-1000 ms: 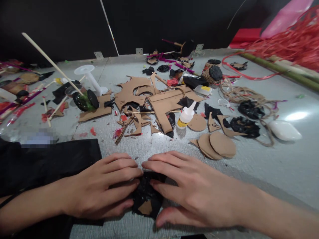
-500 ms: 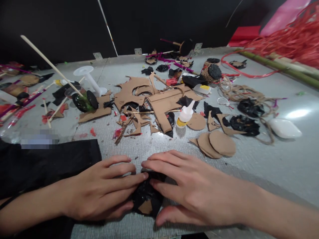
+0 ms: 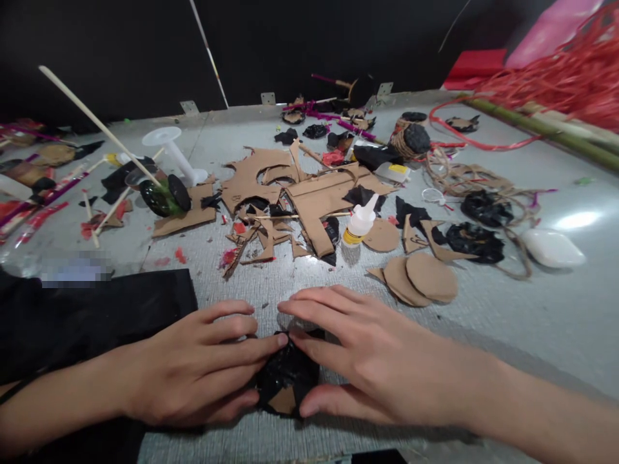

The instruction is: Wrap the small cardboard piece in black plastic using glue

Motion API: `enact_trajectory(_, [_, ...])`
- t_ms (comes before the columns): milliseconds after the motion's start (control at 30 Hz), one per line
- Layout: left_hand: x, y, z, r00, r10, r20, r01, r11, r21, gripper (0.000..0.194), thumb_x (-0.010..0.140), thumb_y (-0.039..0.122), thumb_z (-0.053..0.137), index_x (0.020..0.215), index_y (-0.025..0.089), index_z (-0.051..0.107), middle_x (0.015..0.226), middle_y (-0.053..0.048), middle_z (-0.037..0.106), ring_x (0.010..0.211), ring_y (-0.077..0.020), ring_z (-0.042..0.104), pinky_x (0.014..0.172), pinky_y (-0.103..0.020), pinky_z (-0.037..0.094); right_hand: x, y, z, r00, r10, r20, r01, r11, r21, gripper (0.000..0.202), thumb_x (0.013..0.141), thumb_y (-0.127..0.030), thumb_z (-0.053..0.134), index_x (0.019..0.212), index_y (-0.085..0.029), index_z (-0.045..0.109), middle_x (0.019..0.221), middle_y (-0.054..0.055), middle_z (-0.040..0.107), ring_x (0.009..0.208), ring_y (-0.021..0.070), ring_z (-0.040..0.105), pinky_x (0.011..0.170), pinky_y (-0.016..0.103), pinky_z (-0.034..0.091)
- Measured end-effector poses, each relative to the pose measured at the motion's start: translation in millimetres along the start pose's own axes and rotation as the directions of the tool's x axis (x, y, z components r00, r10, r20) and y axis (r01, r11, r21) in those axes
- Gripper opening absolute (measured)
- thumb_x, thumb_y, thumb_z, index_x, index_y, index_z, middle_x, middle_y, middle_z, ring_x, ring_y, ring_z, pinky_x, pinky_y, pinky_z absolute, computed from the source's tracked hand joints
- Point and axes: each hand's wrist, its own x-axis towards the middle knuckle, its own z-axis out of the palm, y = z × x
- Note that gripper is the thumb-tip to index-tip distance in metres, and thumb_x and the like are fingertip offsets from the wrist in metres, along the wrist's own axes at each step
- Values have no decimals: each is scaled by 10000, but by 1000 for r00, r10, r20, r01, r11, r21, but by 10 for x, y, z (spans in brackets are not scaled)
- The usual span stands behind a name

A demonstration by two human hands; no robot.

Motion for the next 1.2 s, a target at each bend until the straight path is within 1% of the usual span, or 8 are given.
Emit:
enact_trajectory(167, [-9,19,-4,1000,-12,3,12,1000,-2,290,1145,288,607,1045,122,822,1284,-50,854,1012,-218,704,1099,-396,553,-7,-7,12,999,-28,-22,28,1000,4,523,1119,-558,643,1300,-94,802,1492,194,744,1397,336,683,1171,478,593])
enact_trajectory(300, [-17,16,0,1000,-9,21,9,1000,3,285,1145,302,614,1067,131,828,1300,-54,853,1016,-212,717,1111,-395,558,-15,-13,10,999,-37,-20,37,999,7,511,1108,-560,664,1304,-108,801,1497,183,743,1407,326,677,1191,471,579])
enact_trajectory(500, [4,16,-6,1000,-15,19,15,1000,-2,276,1127,324,651,1014,142,826,1266,-73,857,998,-206,727,1079,-381,581,-14,-25,2,999,-54,0,54,998,42,518,1096,-579,675,1283,-115,810,1510,182,736,1420,318,673,1206,454,570])
enact_trajectory(667, [6,2,-1,1000,2,0,-2,1000,-8,281,1129,295,633,1000,132,821,1262,-64,854,985,-210,711,1063,-387,572,-9,-32,4,999,-48,-20,49,998,43,539,1103,-600,646,1278,-118,813,1495,173,747,1409,320,684,1191,454,587])
enact_trajectory(833, [-11,2,15,1000,18,8,-18,1000,10,251,1096,313,685,976,138,818,1264,-79,843,972,-203,695,1063,-381,568,-15,-25,-1,999,-42,-1,42,997,67,527,1093,-588,676,1310,-124,800,1509,178,736,1441,312,663,1203,447,575])
enact_trajectory(933, [-11,4,8,1000,12,11,-12,1000,19,246,1093,324,700,961,156,822,1274,-70,843,974,-198,692,1053,-372,568,-5,-24,-5,999,-49,-3,49,997,67,505,1101,-572,669,1301,-129,804,1506,174,739,1425,303,674,1202,435,578])
enact_trajectory(1100, [11,-9,-11,1000,24,6,-24,999,22,326,1140,312,612,935,161,816,1275,-46,853,959,-201,684,1049,-378,558,-16,-24,-64,996,-62,-69,65,997,30,479,1130,-558,614,1221,-132,813,1453,157,769,1390,281,690,1205,418,577])
enact_trajectory(1200, [13,-9,-10,1000,20,8,-20,999,29,309,1137,312,620,962,153,819,1290,-45,849,959,-205,685,1025,-384,565,-43,-28,-102,990,-35,-138,36,999,4,398,1154,-462,605,1238,-118,787,1420,177,776,1383,278,689,1184,412,589])
